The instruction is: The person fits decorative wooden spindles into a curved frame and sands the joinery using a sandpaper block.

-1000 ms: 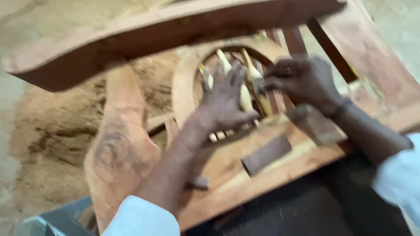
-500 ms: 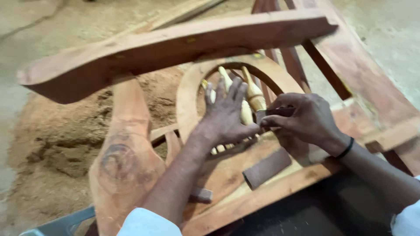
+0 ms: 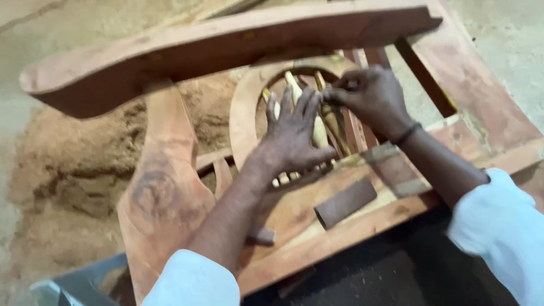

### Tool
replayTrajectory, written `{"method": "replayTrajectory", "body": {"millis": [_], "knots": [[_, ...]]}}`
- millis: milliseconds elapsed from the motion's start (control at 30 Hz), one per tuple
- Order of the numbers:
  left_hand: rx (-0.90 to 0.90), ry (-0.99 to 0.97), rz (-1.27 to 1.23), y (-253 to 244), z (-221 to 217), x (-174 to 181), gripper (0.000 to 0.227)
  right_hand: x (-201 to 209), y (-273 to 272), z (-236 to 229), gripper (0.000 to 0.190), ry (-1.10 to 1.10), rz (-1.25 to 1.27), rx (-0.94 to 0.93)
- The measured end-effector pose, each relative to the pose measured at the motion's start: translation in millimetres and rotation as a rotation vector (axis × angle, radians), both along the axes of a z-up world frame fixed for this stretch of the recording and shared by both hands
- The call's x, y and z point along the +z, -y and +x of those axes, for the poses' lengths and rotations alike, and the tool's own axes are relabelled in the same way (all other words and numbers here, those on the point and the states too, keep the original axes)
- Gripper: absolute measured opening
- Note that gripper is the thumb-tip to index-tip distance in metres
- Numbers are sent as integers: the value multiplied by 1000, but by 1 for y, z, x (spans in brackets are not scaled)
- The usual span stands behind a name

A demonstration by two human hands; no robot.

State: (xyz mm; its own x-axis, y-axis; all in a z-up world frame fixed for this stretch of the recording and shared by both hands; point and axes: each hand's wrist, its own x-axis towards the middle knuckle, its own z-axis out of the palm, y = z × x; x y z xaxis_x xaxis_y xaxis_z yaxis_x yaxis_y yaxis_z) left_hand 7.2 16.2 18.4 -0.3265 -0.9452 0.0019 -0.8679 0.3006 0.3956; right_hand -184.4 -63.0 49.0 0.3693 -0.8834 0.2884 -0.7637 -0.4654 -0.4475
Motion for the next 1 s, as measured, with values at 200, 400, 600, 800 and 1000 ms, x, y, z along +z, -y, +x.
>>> {"method": "replayTrajectory", "body": {"millis": [200, 400, 600, 800, 1000], "knots": [[21, 12, 47, 4, -2, -1, 131, 3, 8, 16, 30, -103, -68, 65], [20, 34, 45, 5, -2, 2, 135, 4, 3, 15, 27, -331, -87, 92], [35, 40, 29, 1, -4, -1, 136, -1, 8, 11, 29, -91, -75, 75], [24, 3, 52, 2, -3, 6, 135, 5, -7, 7, 42, -153, -20, -62], [32, 38, 42, 4, -4, 4, 132, 6, -17, -4, 36, 38, -38, 59]]}}
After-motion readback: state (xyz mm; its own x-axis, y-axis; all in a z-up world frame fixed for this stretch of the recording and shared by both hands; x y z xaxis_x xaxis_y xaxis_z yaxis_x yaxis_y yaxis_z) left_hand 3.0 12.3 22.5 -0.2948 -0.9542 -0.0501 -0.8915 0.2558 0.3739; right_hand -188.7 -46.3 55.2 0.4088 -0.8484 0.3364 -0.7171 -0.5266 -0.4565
